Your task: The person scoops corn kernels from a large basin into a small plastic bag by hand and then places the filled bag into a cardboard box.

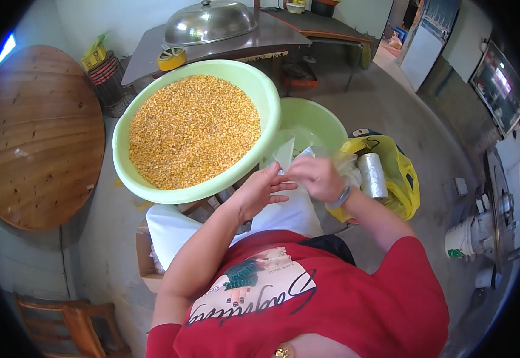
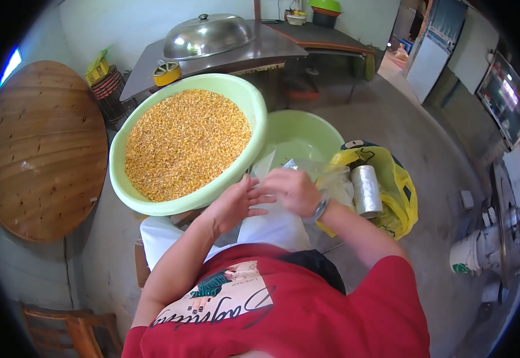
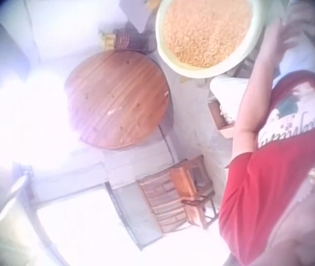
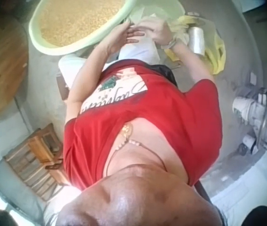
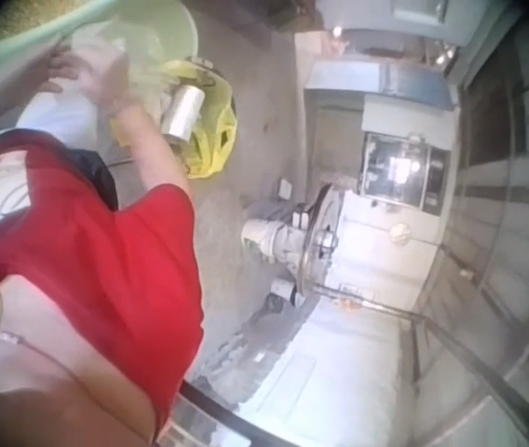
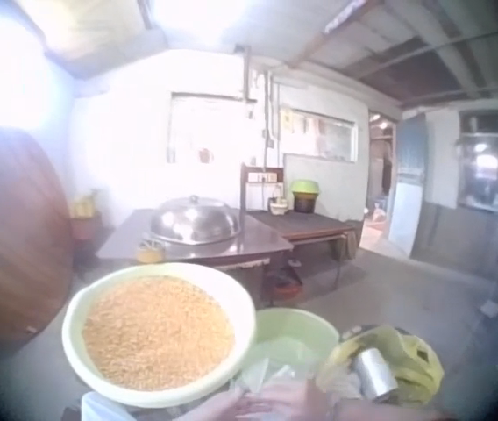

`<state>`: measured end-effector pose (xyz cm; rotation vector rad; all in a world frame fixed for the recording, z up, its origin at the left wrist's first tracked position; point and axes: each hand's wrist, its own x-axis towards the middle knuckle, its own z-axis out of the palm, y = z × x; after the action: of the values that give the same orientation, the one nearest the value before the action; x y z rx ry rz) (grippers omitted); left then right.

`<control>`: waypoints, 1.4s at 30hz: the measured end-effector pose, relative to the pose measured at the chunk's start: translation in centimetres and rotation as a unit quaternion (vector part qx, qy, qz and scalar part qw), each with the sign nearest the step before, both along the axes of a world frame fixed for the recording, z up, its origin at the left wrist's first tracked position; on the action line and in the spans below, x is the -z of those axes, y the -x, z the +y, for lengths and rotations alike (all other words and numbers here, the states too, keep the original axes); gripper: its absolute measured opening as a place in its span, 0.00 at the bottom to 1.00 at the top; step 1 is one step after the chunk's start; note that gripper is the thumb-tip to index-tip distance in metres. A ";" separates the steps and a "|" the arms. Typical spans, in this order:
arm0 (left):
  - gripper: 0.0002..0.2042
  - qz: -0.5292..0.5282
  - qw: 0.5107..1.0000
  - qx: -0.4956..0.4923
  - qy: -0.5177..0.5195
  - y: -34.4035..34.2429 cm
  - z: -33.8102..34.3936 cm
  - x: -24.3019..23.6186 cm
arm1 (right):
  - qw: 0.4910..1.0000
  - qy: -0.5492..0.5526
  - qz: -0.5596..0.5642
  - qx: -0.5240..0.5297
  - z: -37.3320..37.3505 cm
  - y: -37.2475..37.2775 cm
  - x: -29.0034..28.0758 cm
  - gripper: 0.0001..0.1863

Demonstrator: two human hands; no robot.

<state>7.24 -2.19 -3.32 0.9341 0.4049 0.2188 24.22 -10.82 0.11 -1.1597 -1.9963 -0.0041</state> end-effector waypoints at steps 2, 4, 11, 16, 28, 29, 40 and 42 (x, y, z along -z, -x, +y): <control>0.12 0.005 0.997 -0.027 0.073 -0.2 -0.5 -1.3 | 0.997 -0.022 -0.060 -0.033 -0.3 1.9 0.9 0.09; 0.11 -0.010 0.998 -0.052 0.044 -0.6 -0.4 -0.7 | 0.992 -0.056 -0.102 -0.057 -0.2 3.2 1.9 0.09; 0.14 -0.128 0.954 -0.228 0.149 1.6 1.1 0.9 | 0.985 -0.131 -0.089 -0.073 0.5 5.4 0.9 0.12; 0.20 -0.274 0.920 -0.236 0.154 5.4 1.8 -0.6 | 0.988 -0.086 0.066 0.114 2.7 2.1 -1.6 0.12; 0.24 -0.400 0.880 -0.207 0.151 10.1 3.6 0.1 | 0.743 0.591 0.311 -0.043 9.4 -0.1 1.3 0.29; 0.24 -0.407 0.881 -0.203 0.134 10.4 3.8 -0.1 | 0.729 0.591 0.337 -0.073 9.2 0.4 0.9 0.26; 0.19 -0.379 0.876 -0.290 0.063 15.0 4.6 -1.7 | 0.767 0.416 0.460 -0.165 8.2 4.0 -6.6 0.05; 0.16 -0.322 0.864 -0.368 0.124 16.0 4.8 -0.5 | 0.776 0.424 0.433 -0.176 8.5 4.1 -7.0 0.04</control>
<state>-8.77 2.56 -2.80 0.3680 0.1380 1.1228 20.10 -2.33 7.08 -0.9570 -1.2781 1.4863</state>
